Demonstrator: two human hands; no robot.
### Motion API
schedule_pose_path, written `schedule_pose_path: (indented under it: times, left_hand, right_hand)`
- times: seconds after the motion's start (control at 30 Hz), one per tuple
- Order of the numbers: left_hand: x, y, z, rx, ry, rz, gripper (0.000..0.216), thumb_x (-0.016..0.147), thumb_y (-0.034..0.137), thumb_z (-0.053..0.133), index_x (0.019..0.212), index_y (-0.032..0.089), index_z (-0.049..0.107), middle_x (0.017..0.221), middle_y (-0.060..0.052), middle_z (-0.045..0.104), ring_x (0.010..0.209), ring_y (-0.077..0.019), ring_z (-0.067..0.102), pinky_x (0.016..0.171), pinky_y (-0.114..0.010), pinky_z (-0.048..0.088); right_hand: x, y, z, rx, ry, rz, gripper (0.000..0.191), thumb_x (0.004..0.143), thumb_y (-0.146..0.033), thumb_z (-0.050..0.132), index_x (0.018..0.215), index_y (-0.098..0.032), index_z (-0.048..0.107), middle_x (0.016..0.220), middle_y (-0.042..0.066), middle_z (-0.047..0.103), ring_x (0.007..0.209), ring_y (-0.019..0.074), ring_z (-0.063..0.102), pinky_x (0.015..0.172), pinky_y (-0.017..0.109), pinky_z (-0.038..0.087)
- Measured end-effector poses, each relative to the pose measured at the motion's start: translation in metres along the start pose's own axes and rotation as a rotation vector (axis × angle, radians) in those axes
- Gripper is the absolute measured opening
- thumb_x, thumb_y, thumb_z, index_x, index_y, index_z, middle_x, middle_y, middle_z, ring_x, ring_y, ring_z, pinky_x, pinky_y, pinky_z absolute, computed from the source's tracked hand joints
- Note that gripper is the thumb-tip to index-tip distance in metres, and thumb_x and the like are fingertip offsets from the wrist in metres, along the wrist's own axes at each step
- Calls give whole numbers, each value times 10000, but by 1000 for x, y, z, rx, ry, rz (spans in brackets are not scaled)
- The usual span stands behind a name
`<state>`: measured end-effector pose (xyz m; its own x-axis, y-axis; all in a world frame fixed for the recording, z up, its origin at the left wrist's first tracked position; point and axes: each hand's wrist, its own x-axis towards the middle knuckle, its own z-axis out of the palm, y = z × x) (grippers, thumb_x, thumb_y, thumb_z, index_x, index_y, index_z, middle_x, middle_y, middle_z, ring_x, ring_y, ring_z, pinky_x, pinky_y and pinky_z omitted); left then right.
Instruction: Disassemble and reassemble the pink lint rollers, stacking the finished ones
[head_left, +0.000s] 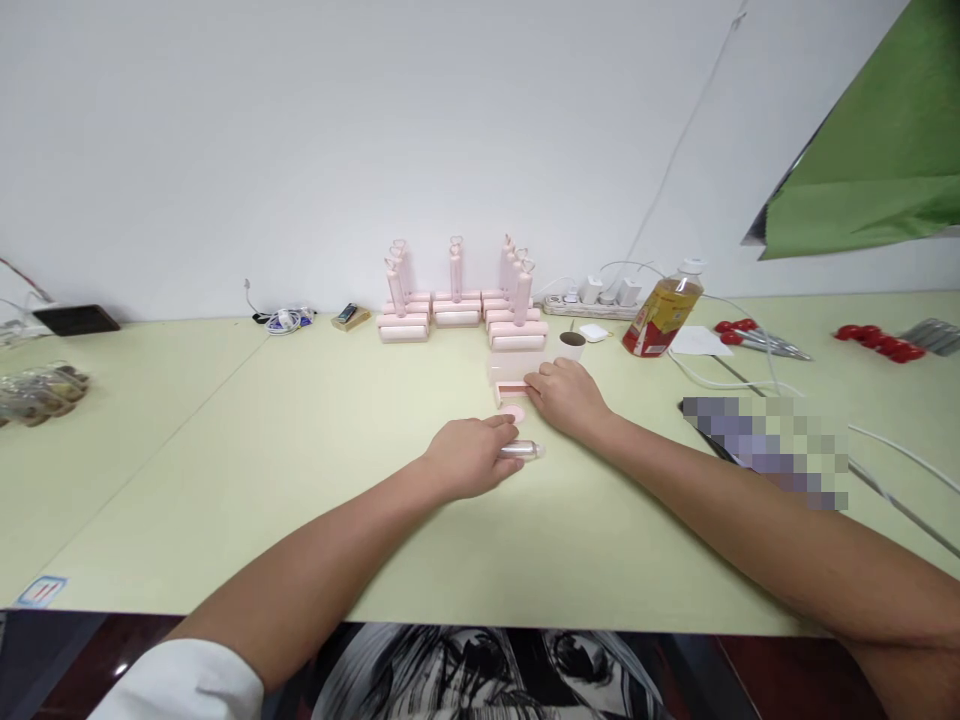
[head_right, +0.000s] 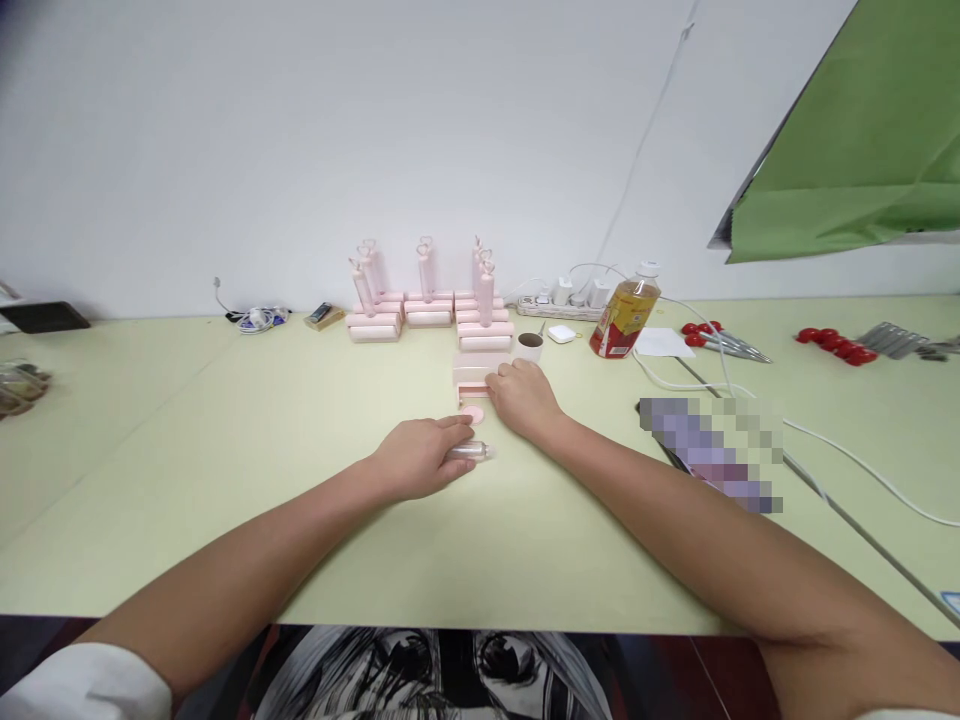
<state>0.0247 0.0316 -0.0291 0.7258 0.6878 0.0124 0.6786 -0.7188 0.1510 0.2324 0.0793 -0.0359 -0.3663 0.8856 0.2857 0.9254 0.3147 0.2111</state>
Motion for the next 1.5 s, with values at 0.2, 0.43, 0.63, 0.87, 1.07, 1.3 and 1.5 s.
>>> schedule_pose_path:
  times: [0.2, 0.43, 0.63, 0.87, 1.07, 1.3, 1.5]
  left_hand:
    - [5, -1, 0, 11, -10, -61, 417, 917, 530, 378, 1147, 247, 580, 1486, -9, 466, 964, -247, 683, 728, -367, 544]
    - [9, -1, 2, -13, -13, -84, 469, 917, 549, 372, 1235, 255, 552, 1536, -9, 392, 1042, -253, 666, 794, -378, 548]
    - [10, -2, 1, -35, -8, -88, 472, 911, 540, 388, 1235, 247, 566, 1522, -22, 415, 1094, -267, 647, 834, -385, 540]
    - [12, -3, 2, -60, -3, -113, 504, 910, 536, 407, 1303, 251, 541, 1532, -26, 399, 1164, -265, 613, 881, -376, 526]
    - [12, -2, 2, -55, 2, -110, 490, 911, 528, 412, 1278, 238, 557, 1503, -45, 444, 1161, -269, 615, 885, -371, 526]
    - [14, -2, 3, -43, 9, -121, 556, 905, 533, 410, 1360, 225, 489, 1521, -56, 414, 1105, -270, 644, 861, -386, 533]
    - [13, -2, 4, -24, 24, -107, 574, 905, 532, 406, 1399, 240, 445, 1521, -50, 415, 1093, -277, 648, 837, -392, 534]
  right_hand:
    - [-1, -7, -6, 82, 11, 20, 244, 925, -214, 460, 945, -132, 689, 856, 103, 681, 797, 234, 566, 709, 337, 295]
    - [-33, -5, -21, 163, -54, 124, 258, 915, -199, 433, 984, -155, 678, 912, 93, 701, 854, 229, 608, 693, 311, 345]
    - [-50, -16, -26, 173, -212, 129, 306, 856, -143, 443, 1052, -159, 678, 977, 112, 723, 889, 252, 651, 668, 309, 377]
    - [-50, -20, -24, 276, -149, 127, 343, 844, -121, 435, 1088, -140, 675, 1059, 116, 724, 953, 261, 660, 728, 315, 432]
    - [-50, -20, -35, 497, -108, 172, 367, 827, -102, 428, 1071, -185, 689, 1049, 46, 742, 906, 208, 679, 748, 276, 458]
    - [-37, -24, -29, 578, -150, 37, 543, 750, -17, 422, 1183, -221, 678, 1181, 36, 713, 1043, 233, 660, 850, 317, 475]
    - [-35, -19, -27, 705, -132, -29, 606, 735, 29, 392, 1191, -245, 683, 1203, 11, 704, 1098, 193, 647, 926, 300, 470]
